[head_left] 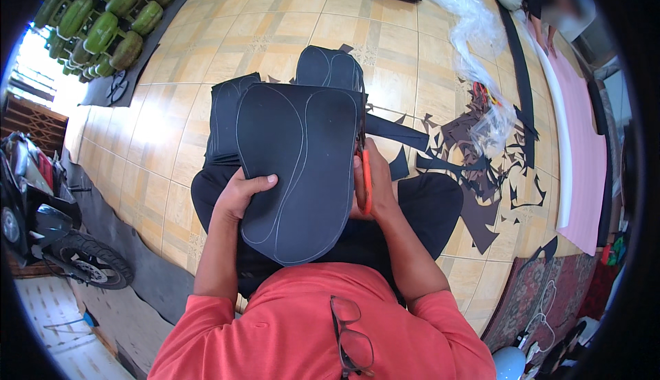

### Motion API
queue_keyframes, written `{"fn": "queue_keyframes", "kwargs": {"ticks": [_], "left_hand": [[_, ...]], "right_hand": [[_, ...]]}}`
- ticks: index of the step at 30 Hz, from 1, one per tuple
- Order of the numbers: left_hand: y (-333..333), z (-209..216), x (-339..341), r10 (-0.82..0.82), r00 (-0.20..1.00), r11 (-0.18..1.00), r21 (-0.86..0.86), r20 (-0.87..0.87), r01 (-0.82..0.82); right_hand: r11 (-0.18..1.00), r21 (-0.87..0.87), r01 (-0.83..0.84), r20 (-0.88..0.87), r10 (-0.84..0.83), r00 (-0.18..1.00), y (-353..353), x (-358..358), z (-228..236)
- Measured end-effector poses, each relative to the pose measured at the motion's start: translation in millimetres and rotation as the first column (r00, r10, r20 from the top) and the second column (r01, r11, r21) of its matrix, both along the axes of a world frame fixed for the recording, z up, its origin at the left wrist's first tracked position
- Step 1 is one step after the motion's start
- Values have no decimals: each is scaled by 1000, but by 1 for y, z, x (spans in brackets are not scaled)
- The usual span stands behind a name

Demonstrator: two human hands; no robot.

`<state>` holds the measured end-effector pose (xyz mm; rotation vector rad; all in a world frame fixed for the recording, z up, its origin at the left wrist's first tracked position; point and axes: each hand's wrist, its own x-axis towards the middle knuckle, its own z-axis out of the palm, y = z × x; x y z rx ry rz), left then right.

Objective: The person sits on the floor and uses red-handled scissors to cut black material along pre-drawn outlines. The person repeatedly picks up sheets, cuts them, and places the finished pieces into a growing stack.

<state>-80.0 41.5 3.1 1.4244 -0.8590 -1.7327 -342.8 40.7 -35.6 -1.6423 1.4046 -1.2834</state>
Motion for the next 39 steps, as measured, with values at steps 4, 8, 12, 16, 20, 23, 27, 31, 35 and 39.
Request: {"fn": "queue_keyframes", "kwargs": {"ticks": [4, 8, 12, 16, 20, 23, 27, 31, 35, 39], "left_hand": [[0, 3, 5, 3, 1000, 1000, 26, 7, -3], [-10, 8, 19, -14, 991, 999, 37, 137, 9], [-10, 8, 21, -108, 984, 994, 27, 138, 105], [-16, -2, 31, -129, 979, 992, 37, 159, 124], [-31, 9, 34, -173, 984, 976, 144, 50, 164], [-49, -1, 37, -188, 979, 981, 67, 72, 184], [-95, -22, 35, -194, 970, 979, -29, 147, 201], [-163, -27, -5, -237, 965, 967, -67, 114, 246], [-215, -117, 0, -154, 913, 981, -52, 379, 187], [-210, -179, -13, -138, 801, 965, -102, 582, 241]], "right_hand": [[992, 118, -48, 16, 46, 999, 6, -3, 5], [962, 230, -147, 17, 147, 989, 10, -17, 6], [987, 68, -143, 80, 137, 987, 6, -12, -7], [956, 191, -222, 109, 204, 973, 9, -27, -5], [885, 389, -255, 213, 183, 960, 13, -44, -13], [868, 424, -257, 446, 47, 894, 10, -49, -47], [871, 455, -184, 579, -133, 804, 2, -46, -69], [859, 497, -121, 515, -180, 838, -8, -48, -71], [840, 519, -155, 526, -172, 833, -13, -43, -77], [818, 561, -127, 493, -208, 845, -16, -46, -82]]}}
